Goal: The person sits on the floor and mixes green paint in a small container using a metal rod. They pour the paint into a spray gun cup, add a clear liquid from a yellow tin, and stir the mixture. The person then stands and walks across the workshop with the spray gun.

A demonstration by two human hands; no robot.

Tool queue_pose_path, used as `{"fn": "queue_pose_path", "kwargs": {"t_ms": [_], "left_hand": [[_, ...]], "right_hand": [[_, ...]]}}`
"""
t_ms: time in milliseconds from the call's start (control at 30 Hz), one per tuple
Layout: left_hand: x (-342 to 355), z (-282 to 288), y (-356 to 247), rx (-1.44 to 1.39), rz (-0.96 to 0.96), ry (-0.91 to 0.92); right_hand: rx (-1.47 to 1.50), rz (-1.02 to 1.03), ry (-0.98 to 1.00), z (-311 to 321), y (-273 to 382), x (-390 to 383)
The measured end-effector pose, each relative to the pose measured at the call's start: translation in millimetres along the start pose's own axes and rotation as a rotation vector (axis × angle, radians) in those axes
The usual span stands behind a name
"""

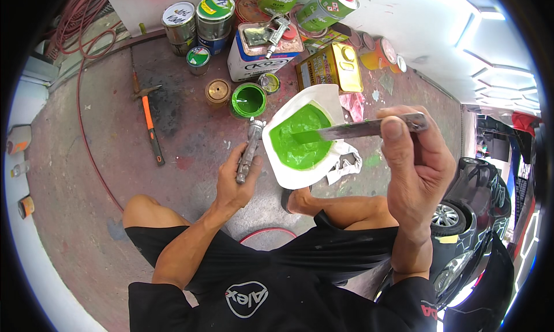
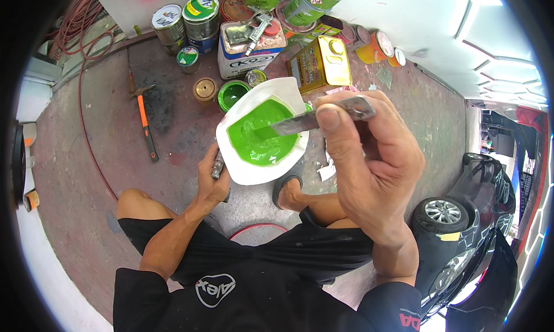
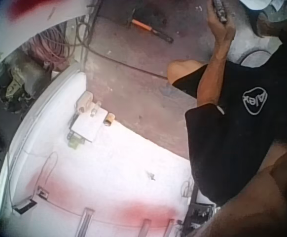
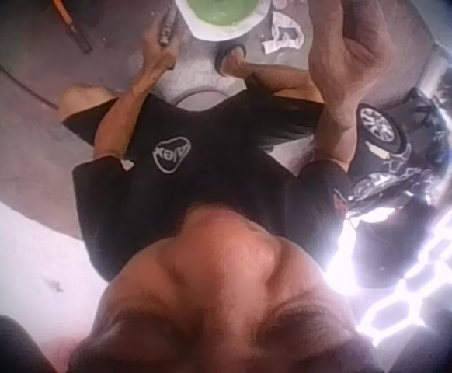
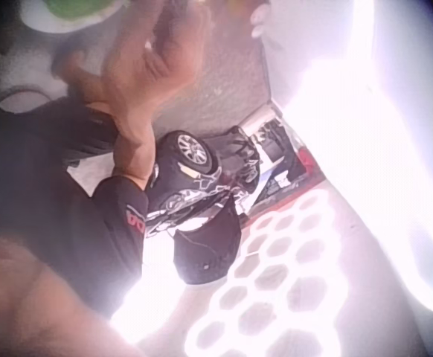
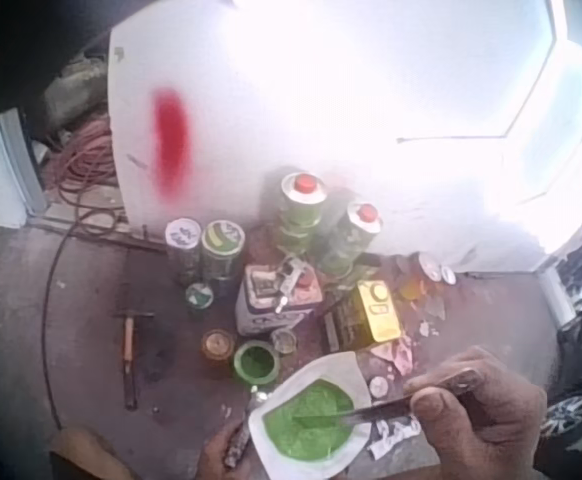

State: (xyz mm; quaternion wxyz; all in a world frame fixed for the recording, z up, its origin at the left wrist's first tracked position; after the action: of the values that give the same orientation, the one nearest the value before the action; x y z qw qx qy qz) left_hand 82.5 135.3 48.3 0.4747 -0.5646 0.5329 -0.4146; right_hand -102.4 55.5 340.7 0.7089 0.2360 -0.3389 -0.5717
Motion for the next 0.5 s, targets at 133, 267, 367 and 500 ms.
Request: {"fn": "queue_pose_path", "kwargs": {"t_ms": [133,267,367,500], "left_hand": [[1,0,-4,0.001,0.022,0.001],[2,0,-3,0.005,0.016,0.000],[2,-1,-2,0.002,0.004,-0.007],[3,-1,-3,0.006,0.006,-0.005]], "right_hand": [[-0.049,-0.040,0.005,-1,-6,5],[-0.028,-0.028,-0.048,-1,-9,8],[0.000,-0.054,-0.077,4,-4,7],[0.061,-0.060,-0.060,5,4,3]]}}
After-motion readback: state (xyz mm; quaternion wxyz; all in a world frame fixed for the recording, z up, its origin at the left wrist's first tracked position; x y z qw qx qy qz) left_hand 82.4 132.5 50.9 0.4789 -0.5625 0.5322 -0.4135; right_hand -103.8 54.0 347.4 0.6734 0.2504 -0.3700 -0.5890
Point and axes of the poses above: each hand's wrist, its own x-axis towards the middle knuckle, its own z-axis out of the back of the hand, y = z × x, the point moved 1 cm from there along x, towards the middle knuckle, and after that the axes turned 7 degrees about -x, right-handed, at the moved point
